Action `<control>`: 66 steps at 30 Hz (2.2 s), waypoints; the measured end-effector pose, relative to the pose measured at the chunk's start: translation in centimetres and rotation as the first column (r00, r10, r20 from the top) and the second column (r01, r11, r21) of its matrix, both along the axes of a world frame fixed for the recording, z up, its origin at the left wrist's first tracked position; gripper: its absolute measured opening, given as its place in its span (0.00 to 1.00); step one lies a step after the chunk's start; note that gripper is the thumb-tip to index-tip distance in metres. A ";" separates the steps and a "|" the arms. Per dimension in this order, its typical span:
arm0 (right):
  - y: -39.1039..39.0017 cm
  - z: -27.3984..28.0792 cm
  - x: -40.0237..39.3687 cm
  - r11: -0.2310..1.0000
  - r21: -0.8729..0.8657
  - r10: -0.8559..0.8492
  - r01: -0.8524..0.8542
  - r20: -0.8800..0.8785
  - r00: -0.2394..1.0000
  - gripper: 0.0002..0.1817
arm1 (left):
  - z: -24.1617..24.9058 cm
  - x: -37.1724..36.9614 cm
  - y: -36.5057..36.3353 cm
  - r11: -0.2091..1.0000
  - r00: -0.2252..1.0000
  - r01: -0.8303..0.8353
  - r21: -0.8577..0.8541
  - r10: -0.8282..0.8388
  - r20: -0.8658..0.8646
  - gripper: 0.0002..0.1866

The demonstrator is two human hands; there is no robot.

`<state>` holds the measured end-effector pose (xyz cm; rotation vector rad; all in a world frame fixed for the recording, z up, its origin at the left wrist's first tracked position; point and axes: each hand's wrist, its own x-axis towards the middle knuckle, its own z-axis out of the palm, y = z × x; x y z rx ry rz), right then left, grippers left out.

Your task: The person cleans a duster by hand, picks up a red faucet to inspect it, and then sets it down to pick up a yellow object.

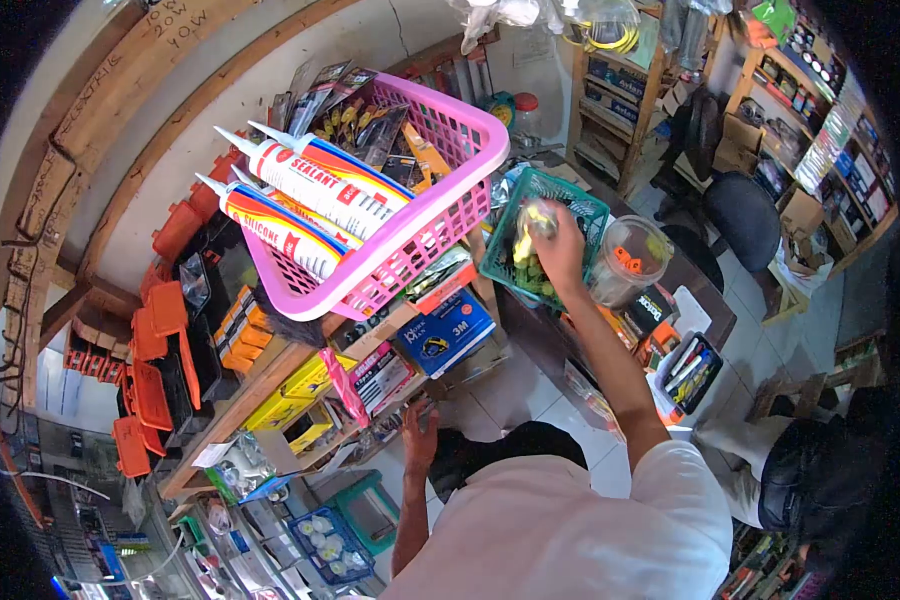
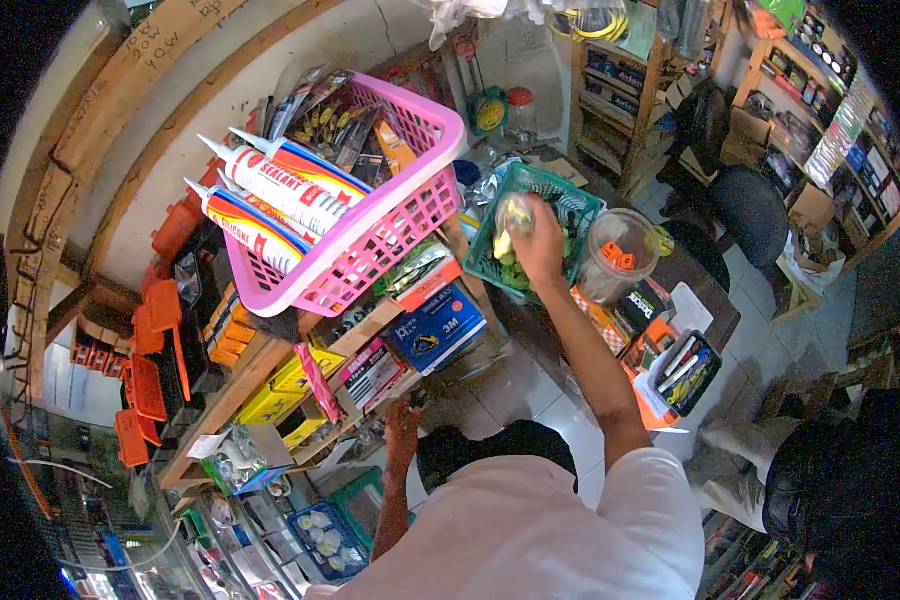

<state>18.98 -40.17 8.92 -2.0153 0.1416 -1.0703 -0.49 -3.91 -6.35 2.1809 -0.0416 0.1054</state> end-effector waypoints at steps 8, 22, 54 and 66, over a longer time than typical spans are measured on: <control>6.9 -1.3 -13.7 0.718 0.314 0.696 -0.622 -0.357 0.623 0.22 | 9.8 0.1 -8.1 0.891 0.969 0.222 -0.395 -0.248 -0.015 0.40; 15.6 -0.4 -17.2 0.370 -0.097 0.651 -0.924 -0.682 0.333 0.20 | 7.1 -6.1 -4.0 0.710 0.826 -0.081 -0.699 -0.345 -0.447 0.14; 22.5 5.6 -19.1 -0.213 0.935 0.976 -0.285 0.217 -0.017 0.24 | 4.0 -11.4 7.1 0.293 0.527 -0.423 -0.857 -0.690 -0.496 0.22; 18.3 -0.1 -33.6 0.435 0.863 0.897 -0.256 -0.389 0.212 0.27 | -2.5 -6.2 13.1 -0.206 0.866 -0.343 -0.917 -0.447 -0.223 0.18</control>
